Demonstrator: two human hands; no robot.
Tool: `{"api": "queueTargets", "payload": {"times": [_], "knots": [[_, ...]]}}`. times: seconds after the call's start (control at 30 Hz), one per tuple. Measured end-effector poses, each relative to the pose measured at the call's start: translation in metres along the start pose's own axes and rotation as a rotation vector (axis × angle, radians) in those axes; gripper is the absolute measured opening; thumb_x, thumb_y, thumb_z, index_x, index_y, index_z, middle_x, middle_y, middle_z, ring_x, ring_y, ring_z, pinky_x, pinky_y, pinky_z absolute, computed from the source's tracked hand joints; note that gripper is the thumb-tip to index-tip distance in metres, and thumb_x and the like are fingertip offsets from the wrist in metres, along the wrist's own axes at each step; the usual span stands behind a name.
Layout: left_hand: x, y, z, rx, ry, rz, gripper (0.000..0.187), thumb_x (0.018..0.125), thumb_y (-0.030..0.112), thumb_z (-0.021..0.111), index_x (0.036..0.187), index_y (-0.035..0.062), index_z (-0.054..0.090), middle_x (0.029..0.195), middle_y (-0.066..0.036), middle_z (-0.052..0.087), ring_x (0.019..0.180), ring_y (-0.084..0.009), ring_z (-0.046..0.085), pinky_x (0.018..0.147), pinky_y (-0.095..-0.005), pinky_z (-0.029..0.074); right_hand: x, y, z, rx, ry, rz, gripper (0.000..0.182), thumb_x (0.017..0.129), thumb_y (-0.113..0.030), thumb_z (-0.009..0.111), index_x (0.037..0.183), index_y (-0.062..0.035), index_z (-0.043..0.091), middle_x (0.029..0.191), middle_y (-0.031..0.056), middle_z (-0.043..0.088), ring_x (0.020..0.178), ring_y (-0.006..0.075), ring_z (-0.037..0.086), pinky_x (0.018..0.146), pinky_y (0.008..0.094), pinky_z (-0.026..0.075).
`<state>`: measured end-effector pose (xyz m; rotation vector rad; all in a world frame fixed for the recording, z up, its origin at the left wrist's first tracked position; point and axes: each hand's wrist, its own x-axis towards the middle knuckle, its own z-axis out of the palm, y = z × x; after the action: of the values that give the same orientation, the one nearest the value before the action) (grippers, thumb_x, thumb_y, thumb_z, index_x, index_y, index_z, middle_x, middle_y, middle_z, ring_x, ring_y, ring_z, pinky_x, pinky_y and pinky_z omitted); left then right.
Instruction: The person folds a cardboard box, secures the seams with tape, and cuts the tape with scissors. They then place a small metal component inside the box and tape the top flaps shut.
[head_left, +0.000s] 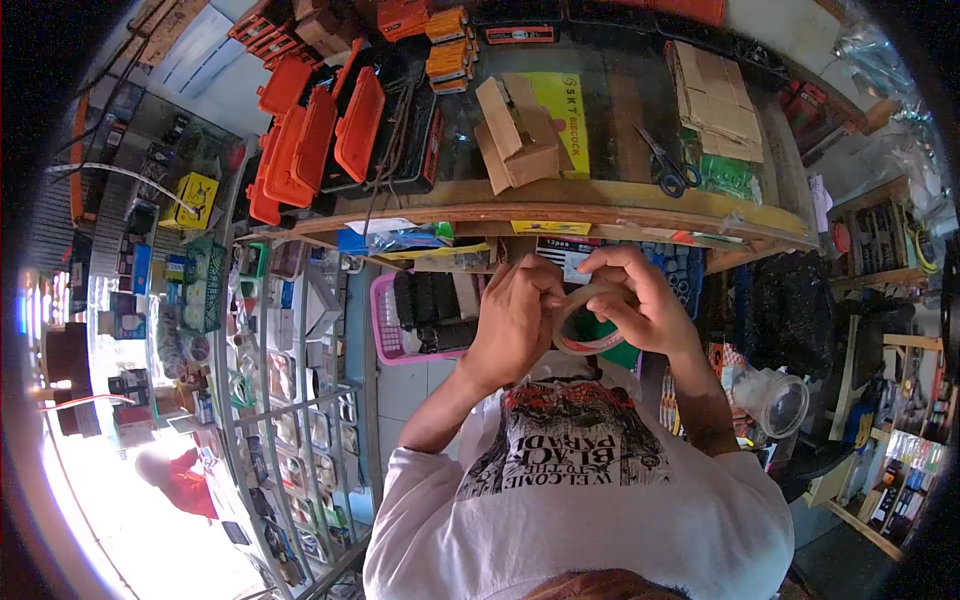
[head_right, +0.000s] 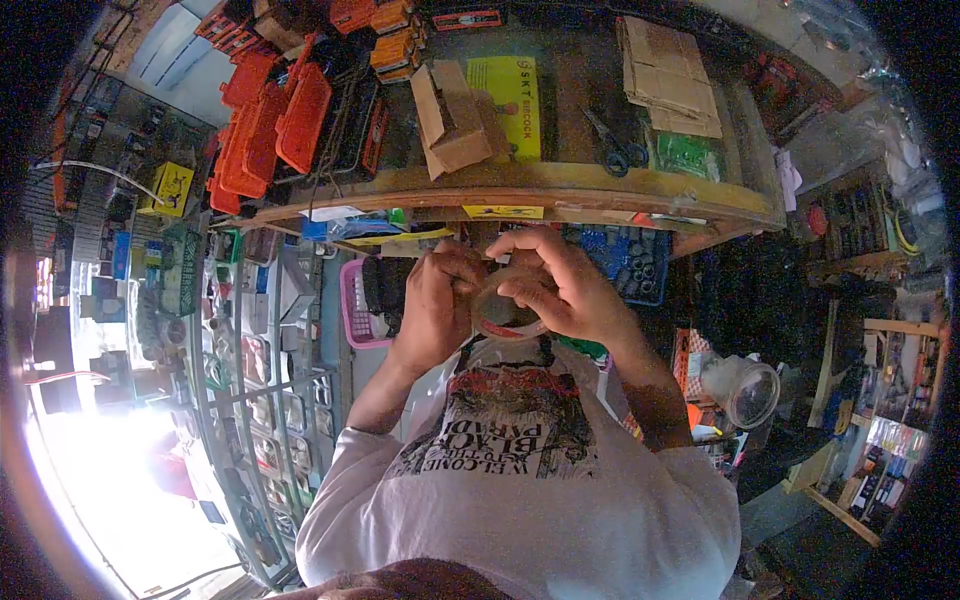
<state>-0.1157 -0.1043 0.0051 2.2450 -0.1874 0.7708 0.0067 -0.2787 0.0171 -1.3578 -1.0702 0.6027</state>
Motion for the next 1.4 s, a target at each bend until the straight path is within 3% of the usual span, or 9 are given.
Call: {"api": "queueTargets", "payload": {"times": [0.37, 0.47, 0.63, 0.77, 0.93, 1.13, 1.2, 1.27, 1.4], "knots": [[0.005, 0.011, -0.037, -0.681, -0.300, -0.367, 0.012, 0.098, 0.000, 0.060, 0.109, 0.0011, 0.054, 0.103, -0.008, 0.056, 0.092, -0.0200, 0.057, 0.083, -0.0346, 0.048, 0.000, 0.023, 0.007, 0.398, -0.071, 0.100, 0.035, 0.104, -0.020, 0.058, 0.133, -0.0043, 0.047, 0.080, 0.0000, 0.055, 0.067, 0.0069, 0.049, 0.060, 0.0238, 0.039], [-0.009, 0.000, -0.031, -0.649, -0.335, -0.435, 0.016, 0.096, -0.001, 0.063, 0.110, 0.0006, 0.054, 0.103, -0.010, 0.060, 0.095, -0.0236, 0.061, 0.084, -0.0352, 0.049, -0.006, 0.035, 0.016, 0.498, -0.110, 0.130, 0.035, 0.105, -0.022, 0.056, 0.135, -0.0067, 0.046, 0.079, -0.0023, 0.051, 0.068, 0.0070, 0.047, 0.061, 0.0233, 0.039], [-0.032, 0.007, -0.014, -0.186, -0.012, -0.127, 0.023, 0.092, -0.011, 0.057, 0.111, 0.0005, 0.050, 0.102, -0.016, 0.067, 0.094, -0.0319, 0.067, 0.078, -0.0400, 0.055, -0.041, 0.052, 0.049, 0.582, 0.021, 0.302, 0.033, 0.108, -0.024, 0.051, 0.134, -0.0054, 0.046, 0.093, 0.0002, 0.054, 0.079, 0.0069, 0.051, 0.068, 0.0221, 0.043], [-0.066, 0.032, -0.015, -0.338, -0.041, -0.239, 0.025, 0.090, -0.015, 0.052, 0.110, 0.0001, 0.046, 0.102, -0.018, 0.068, 0.087, -0.0367, 0.072, 0.068, -0.0437, 0.056, -0.082, 0.093, 0.073, 0.091, -0.066, 0.084, 0.031, 0.109, -0.027, 0.047, 0.131, -0.0058, 0.041, 0.099, 0.0037, 0.057, 0.078, 0.0110, 0.057, 0.069, 0.0276, 0.049], [-0.045, 0.035, -0.024, -0.224, -0.270, -0.320, 0.020, 0.093, -0.011, 0.051, 0.110, -0.0024, 0.045, 0.098, -0.023, 0.066, 0.086, -0.0433, 0.070, 0.067, -0.0466, 0.056, -0.092, 0.074, 0.061, 0.384, -0.248, 0.626, 0.040, 0.108, -0.034, 0.049, 0.134, -0.0067, 0.035, 0.110, 0.0077, 0.057, 0.096, 0.0150, 0.062, 0.083, 0.0315, 0.051], [-0.001, 0.028, -0.040, -0.352, -0.453, -0.313, 0.028, 0.087, -0.011, 0.057, 0.111, -0.0029, 0.044, 0.090, -0.025, 0.064, 0.091, -0.0472, 0.067, 0.070, -0.0482, 0.054, -0.043, 0.018, -0.008, -0.324, -0.312, -0.018, 0.042, 0.093, -0.029, 0.072, 0.120, -0.0016, 0.057, 0.118, 0.0129, 0.066, 0.091, 0.0210, 0.070, 0.083, 0.0373, 0.055], [0.008, 0.030, -0.043, -0.386, -0.519, -0.354, 0.029, 0.087, -0.010, 0.058, 0.111, -0.0026, 0.043, 0.088, -0.025, 0.064, 0.092, -0.0474, 0.067, 0.070, -0.0479, 0.054, -0.030, -0.002, -0.045, -0.469, -0.016, 0.227, 0.025, 0.099, -0.023, 0.067, 0.114, -0.0036, 0.062, 0.115, 0.0077, 0.066, 0.097, 0.0177, 0.068, 0.090, 0.0296, 0.050], [0.017, 0.027, -0.042, -0.408, -0.530, -0.313, 0.017, 0.099, 0.002, 0.055, 0.109, -0.0009, 0.041, 0.080, -0.021, 0.064, 0.083, -0.0408, 0.070, 0.067, -0.0458, 0.053, -0.003, -0.024, -0.077, -0.642, 0.281, 0.166, 0.025, 0.095, -0.021, 0.069, 0.113, -0.0076, 0.061, 0.100, 0.0080, 0.071, 0.085, 0.0223, 0.070, 0.079, 0.0364, 0.054], [0.031, 0.024, -0.037, -0.470, -0.672, -0.337, 0.017, 0.109, 0.016, 0.045, 0.105, 0.0004, 0.040, 0.076, -0.017, 0.063, 0.074, -0.0307, 0.070, 0.065, -0.0420, 0.052, 0.030, -0.012, -0.126, -1.049, 0.279, 0.297, 0.027, 0.092, -0.018, 0.071, 0.114, -0.0057, 0.061, 0.091, 0.0126, 0.072, 0.082, 0.0309, 0.071, 0.072, 0.0405, 0.054]]}}
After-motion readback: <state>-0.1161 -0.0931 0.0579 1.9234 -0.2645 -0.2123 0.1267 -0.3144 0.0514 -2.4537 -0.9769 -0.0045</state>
